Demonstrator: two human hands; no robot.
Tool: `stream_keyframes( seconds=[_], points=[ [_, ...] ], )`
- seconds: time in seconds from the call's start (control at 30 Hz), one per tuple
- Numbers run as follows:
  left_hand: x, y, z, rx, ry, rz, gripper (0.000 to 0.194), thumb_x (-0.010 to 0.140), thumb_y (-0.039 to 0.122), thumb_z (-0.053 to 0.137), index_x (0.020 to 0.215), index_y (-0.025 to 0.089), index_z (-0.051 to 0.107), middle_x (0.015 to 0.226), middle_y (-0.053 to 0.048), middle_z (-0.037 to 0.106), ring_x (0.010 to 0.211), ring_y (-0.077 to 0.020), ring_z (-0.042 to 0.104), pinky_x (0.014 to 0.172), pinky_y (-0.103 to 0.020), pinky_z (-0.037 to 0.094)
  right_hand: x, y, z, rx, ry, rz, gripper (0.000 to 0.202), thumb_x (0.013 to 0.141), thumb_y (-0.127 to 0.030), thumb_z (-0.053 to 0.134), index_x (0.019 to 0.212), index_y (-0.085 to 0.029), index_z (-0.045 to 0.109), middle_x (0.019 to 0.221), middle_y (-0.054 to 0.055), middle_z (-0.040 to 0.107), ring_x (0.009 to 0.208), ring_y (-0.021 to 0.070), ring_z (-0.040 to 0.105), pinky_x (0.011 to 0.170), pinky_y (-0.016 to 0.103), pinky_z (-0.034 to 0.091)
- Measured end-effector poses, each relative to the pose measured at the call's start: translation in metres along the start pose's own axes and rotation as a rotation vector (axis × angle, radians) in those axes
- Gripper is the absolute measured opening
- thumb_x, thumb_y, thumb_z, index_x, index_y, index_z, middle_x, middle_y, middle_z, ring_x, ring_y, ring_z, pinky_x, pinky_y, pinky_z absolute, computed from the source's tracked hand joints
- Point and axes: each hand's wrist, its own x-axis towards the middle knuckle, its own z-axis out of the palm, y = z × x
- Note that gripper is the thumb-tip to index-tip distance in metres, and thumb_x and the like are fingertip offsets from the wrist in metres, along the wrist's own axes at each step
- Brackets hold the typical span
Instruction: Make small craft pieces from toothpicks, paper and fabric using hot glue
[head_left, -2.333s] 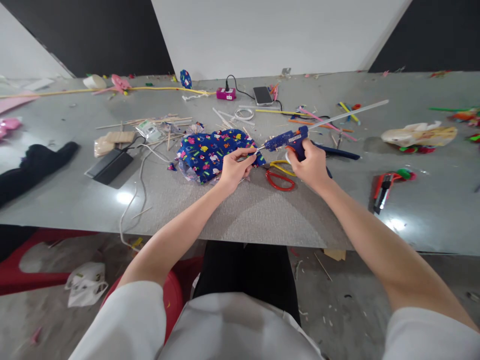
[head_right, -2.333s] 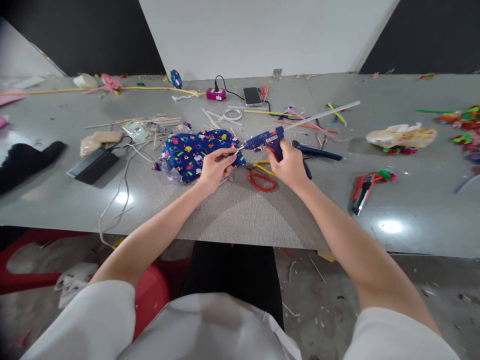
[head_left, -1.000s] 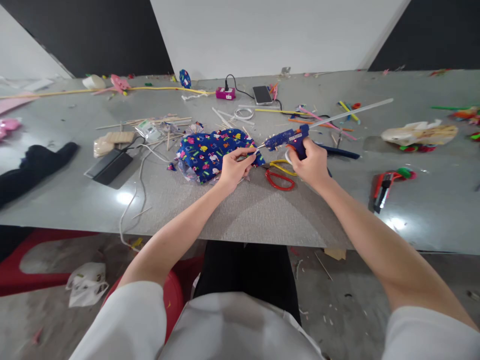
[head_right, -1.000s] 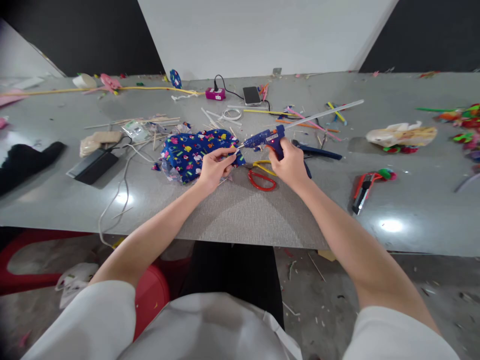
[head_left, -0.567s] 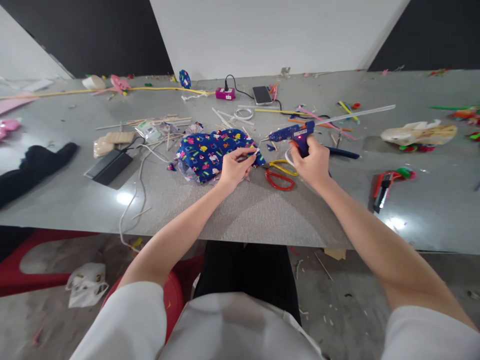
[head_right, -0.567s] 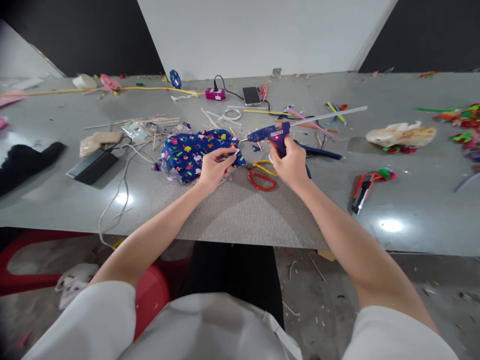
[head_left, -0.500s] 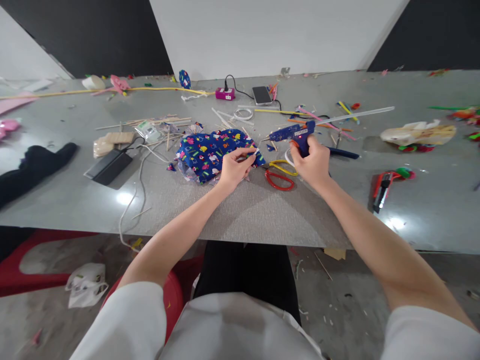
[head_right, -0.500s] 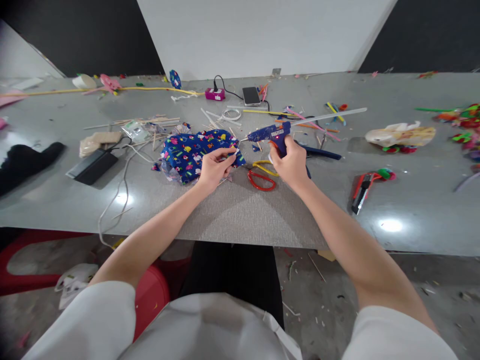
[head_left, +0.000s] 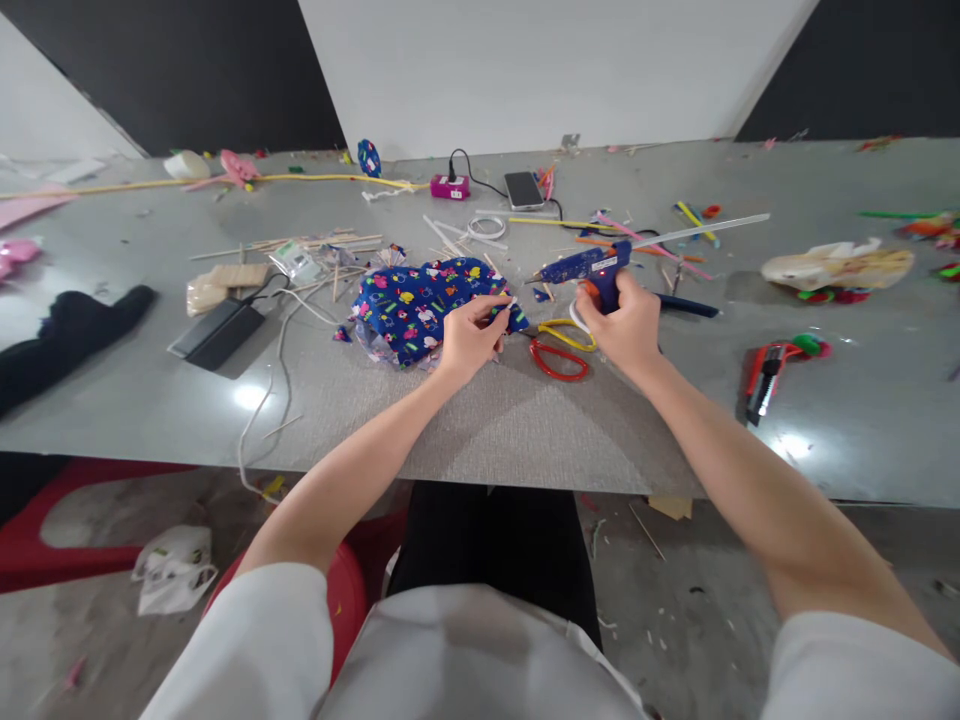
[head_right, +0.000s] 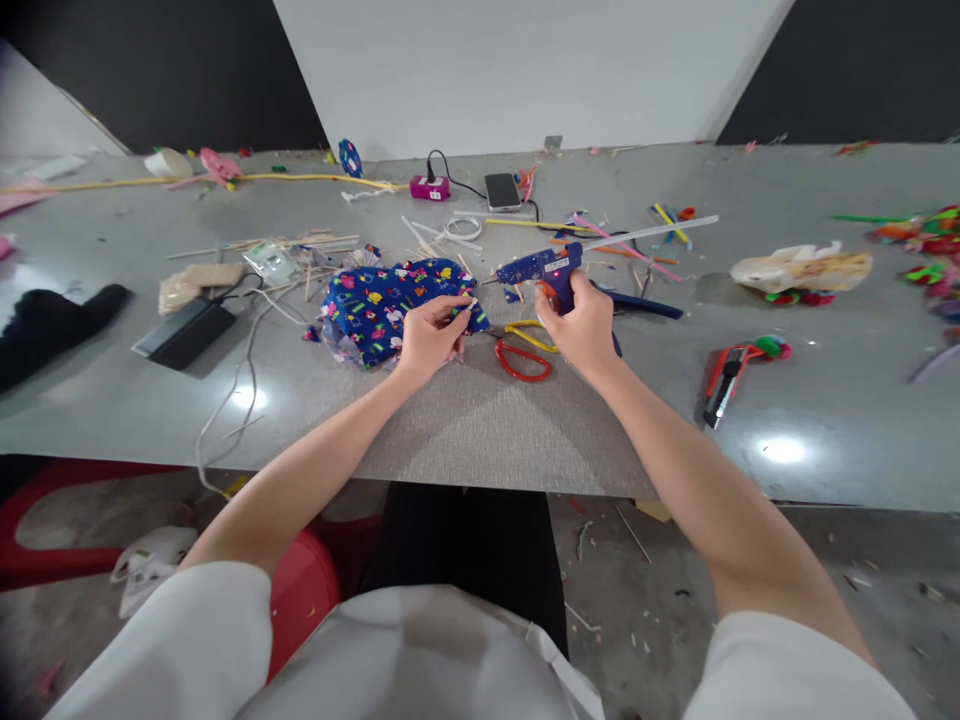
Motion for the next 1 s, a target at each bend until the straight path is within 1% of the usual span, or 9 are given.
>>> stream_keyframes(
  seconds=[0.13, 0.4, 0.6, 0.83, 1.0],
  points=[
    [-0.0031, 0.0037, 0.0003, 0.032, -0.006, 0.007, 0.021, 0.095, 0.033, 0.073, 0.109, 0.018, 0.075, 0.057, 0.004, 0.064, 0.035, -0.0070, 0.050, 0.034, -0.018, 0.034, -0.0004, 0.0005, 0.0008, 0.008, 0.003, 0.000, 0.036, 0.090, -0.059, 0.067, 0.086, -0.024, 0.058, 0.067, 0.002, 0.057, 0.062, 0.0201, 0.057, 0.067, 0.038, 0.050],
    [-0.0042, 0.0044, -0.0019, 0.121, -0.001, 0.092, 0.016, 0.098, 0.030, 0.069, 0.110, 0.021, 0.075, 0.058, 0.005, 0.062, 0.036, -0.0064, 0.052, 0.037, -0.018, 0.036, -0.0009, 0.0014, 0.0008, 0.004, 0.012, -0.006, 0.036, 0.090, -0.061, 0.066, 0.086, -0.025, 0.059, 0.066, 0.002, 0.060, 0.058, 0.0192, 0.055, 0.063, 0.037, 0.049],
    [-0.0050, 0.0057, -0.0016, 0.149, 0.002, 0.106, 0.015, 0.097, 0.028, 0.069, 0.109, 0.021, 0.074, 0.059, 0.006, 0.061, 0.038, -0.0062, 0.053, 0.040, -0.017, 0.037, -0.0010, -0.0004, 0.0005, 0.015, 0.005, 0.000, 0.040, 0.090, -0.065, 0.066, 0.087, -0.025, 0.060, 0.066, 0.002, 0.061, 0.059, 0.0193, 0.056, 0.064, 0.037, 0.050],
    [-0.0048, 0.0066, -0.0023, 0.197, 0.003, 0.137, 0.013, 0.097, 0.025, 0.067, 0.108, 0.021, 0.073, 0.063, 0.005, 0.064, 0.041, -0.0069, 0.055, 0.045, -0.018, 0.039, -0.0011, -0.0017, -0.0001, 0.025, -0.002, 0.001, 0.036, 0.090, -0.059, 0.067, 0.087, -0.025, 0.059, 0.069, 0.002, 0.063, 0.061, 0.0193, 0.057, 0.066, 0.037, 0.050],
    [-0.0055, 0.0075, -0.0013, 0.189, 0.021, 0.124, 0.013, 0.095, 0.026, 0.069, 0.106, 0.021, 0.074, 0.064, 0.005, 0.065, 0.041, -0.0066, 0.054, 0.045, -0.019, 0.040, -0.0014, -0.0029, -0.0007, 0.020, 0.006, 0.006, 0.036, 0.090, -0.060, 0.067, 0.088, -0.025, 0.060, 0.067, 0.002, 0.061, 0.061, 0.0202, 0.057, 0.065, 0.038, 0.050]
  ],
)
